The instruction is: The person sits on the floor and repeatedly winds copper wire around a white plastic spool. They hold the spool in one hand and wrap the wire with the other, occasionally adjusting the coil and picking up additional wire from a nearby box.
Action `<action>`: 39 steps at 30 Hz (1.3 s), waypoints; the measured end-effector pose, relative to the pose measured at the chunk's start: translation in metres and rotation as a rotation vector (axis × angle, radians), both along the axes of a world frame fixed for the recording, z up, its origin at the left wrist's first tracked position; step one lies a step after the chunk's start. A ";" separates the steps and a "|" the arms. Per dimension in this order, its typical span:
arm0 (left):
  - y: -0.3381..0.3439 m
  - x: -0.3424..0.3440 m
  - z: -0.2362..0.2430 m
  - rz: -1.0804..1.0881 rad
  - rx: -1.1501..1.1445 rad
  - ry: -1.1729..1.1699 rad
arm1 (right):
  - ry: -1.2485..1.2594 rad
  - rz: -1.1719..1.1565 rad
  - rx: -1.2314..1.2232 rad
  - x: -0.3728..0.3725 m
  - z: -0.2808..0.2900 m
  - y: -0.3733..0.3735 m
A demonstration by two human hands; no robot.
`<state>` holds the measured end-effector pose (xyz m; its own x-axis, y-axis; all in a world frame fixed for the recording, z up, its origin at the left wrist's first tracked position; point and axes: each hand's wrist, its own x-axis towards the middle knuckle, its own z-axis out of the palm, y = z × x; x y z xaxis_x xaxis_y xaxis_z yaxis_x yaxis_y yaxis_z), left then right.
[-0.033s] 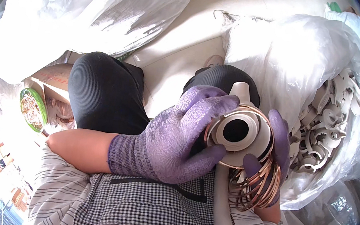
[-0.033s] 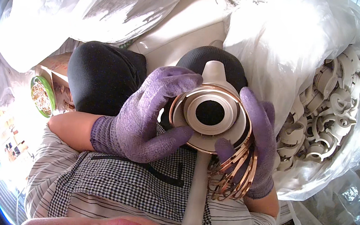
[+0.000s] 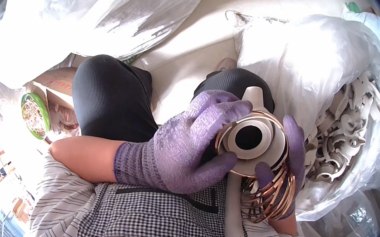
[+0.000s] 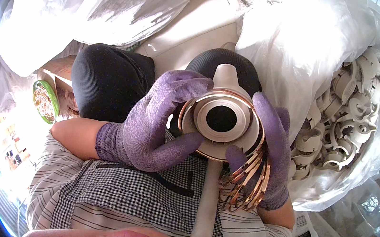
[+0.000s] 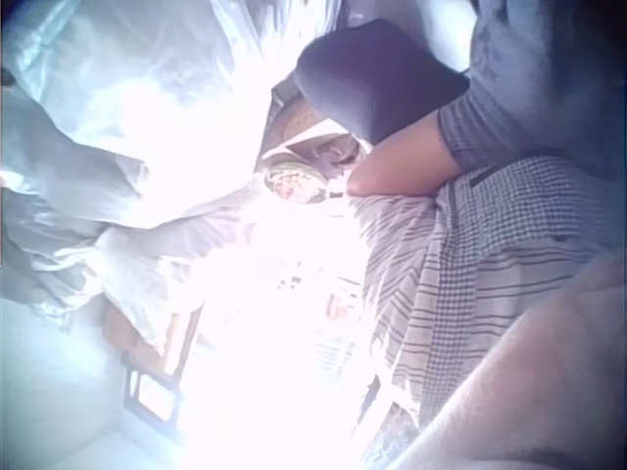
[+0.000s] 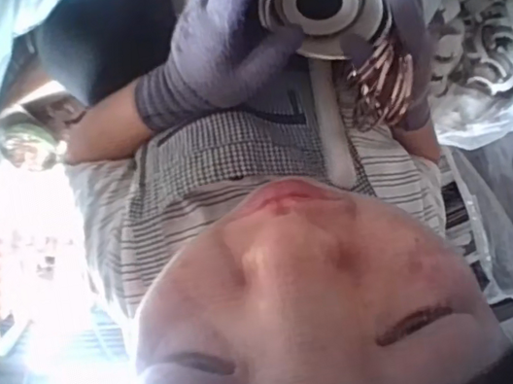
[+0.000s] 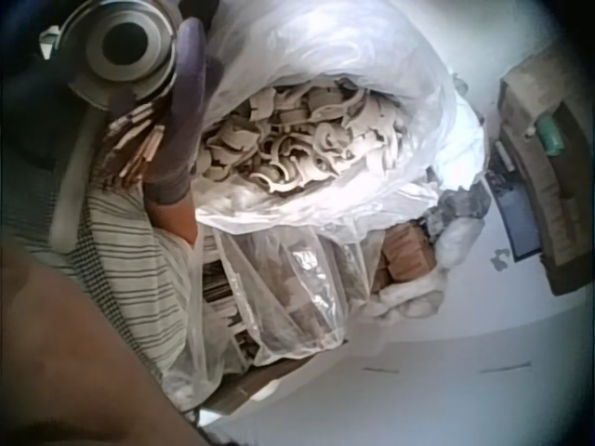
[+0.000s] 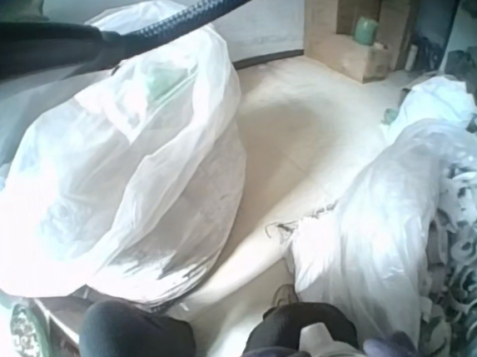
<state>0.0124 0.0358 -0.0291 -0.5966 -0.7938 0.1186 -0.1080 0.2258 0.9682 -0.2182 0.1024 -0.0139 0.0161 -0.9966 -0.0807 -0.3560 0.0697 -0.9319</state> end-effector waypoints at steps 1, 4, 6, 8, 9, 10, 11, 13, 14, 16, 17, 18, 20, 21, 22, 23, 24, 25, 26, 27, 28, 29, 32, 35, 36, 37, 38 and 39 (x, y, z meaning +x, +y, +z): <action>0.000 0.000 0.000 -0.009 -0.011 -0.001 | 0.012 0.027 -0.003 -0.002 0.000 0.000; 0.000 0.001 0.000 -0.035 -0.033 0.004 | 0.035 0.103 -0.014 -0.008 -0.002 0.001; 0.001 0.002 -0.003 -0.052 -0.033 0.022 | 0.063 0.147 -0.054 -0.014 -0.007 0.002; -0.001 0.005 -0.007 -0.100 -0.079 0.024 | 0.114 0.198 -0.120 -0.019 -0.012 0.003; -0.003 0.007 -0.010 -0.124 -0.102 0.026 | 0.141 0.225 -0.149 -0.021 -0.013 0.002; -0.004 0.009 -0.012 -0.135 -0.115 0.030 | 0.167 0.257 -0.172 -0.022 -0.014 -0.001; -0.004 0.011 -0.015 -0.146 -0.127 0.035 | 0.183 0.280 -0.186 -0.024 -0.016 -0.003; -0.003 0.012 -0.020 -0.159 -0.149 0.045 | 0.215 0.324 -0.209 -0.029 -0.020 -0.006; -0.002 0.013 -0.023 -0.161 -0.157 0.051 | 0.229 0.351 -0.225 -0.030 -0.018 -0.011; -0.002 0.014 -0.028 -0.163 -0.190 0.061 | 0.283 0.399 -0.228 -0.033 -0.014 -0.018; -0.003 0.013 -0.031 -0.163 -0.213 0.066 | 0.322 0.420 -0.215 -0.034 -0.013 -0.020; -0.003 0.013 -0.032 -0.164 -0.237 0.071 | 0.356 0.433 -0.212 -0.034 -0.012 -0.022; -0.005 0.012 -0.023 -0.146 -0.214 0.046 | 0.418 0.449 -0.217 -0.033 -0.007 -0.026; -0.005 0.011 -0.023 -0.141 -0.208 0.026 | 0.418 0.448 -0.218 -0.032 -0.006 -0.028; -0.006 0.010 -0.021 -0.137 -0.203 0.007 | 0.418 0.447 -0.220 -0.030 -0.004 -0.029; -0.008 0.009 -0.023 -0.135 -0.204 -0.019 | 0.419 0.444 -0.223 -0.029 -0.002 -0.031; -0.010 0.007 -0.023 -0.126 -0.233 -0.042 | 0.415 0.436 -0.229 -0.029 -0.003 -0.031; -0.013 0.006 -0.023 -0.117 -0.263 -0.066 | 0.411 0.427 -0.238 -0.029 -0.004 -0.031; -0.017 0.004 -0.021 -0.100 -0.321 -0.086 | 0.421 0.444 -0.282 -0.032 -0.006 -0.034; -0.019 0.002 -0.018 -0.083 -0.379 -0.106 | 0.375 0.443 -0.256 -0.034 -0.006 -0.035; -0.018 0.001 -0.017 -0.055 -0.406 -0.110 | 0.332 0.439 -0.229 -0.036 -0.006 -0.035; -0.017 -0.001 -0.016 -0.026 -0.432 -0.114 | 0.289 0.436 -0.202 -0.037 -0.005 -0.036; -0.015 -0.003 -0.020 -0.025 -0.428 -0.094 | 0.392 0.498 -0.198 -0.035 -0.002 -0.039; -0.020 0.000 0.000 -0.098 -0.334 -0.210 | 0.322 0.482 -0.117 -0.035 -0.002 -0.040; -0.020 -0.001 -0.002 -0.085 -0.351 -0.184 | 0.313 0.477 -0.120 -0.035 -0.004 -0.041; -0.020 -0.003 -0.005 -0.072 -0.370 -0.157 | 0.305 0.471 -0.123 -0.034 -0.007 -0.041; -0.020 -0.003 -0.008 -0.056 -0.395 -0.135 | 0.297 0.465 -0.127 -0.034 -0.010 -0.042; -0.022 -0.004 -0.011 -0.037 -0.423 -0.116 | 0.295 0.464 -0.137 -0.034 -0.012 -0.043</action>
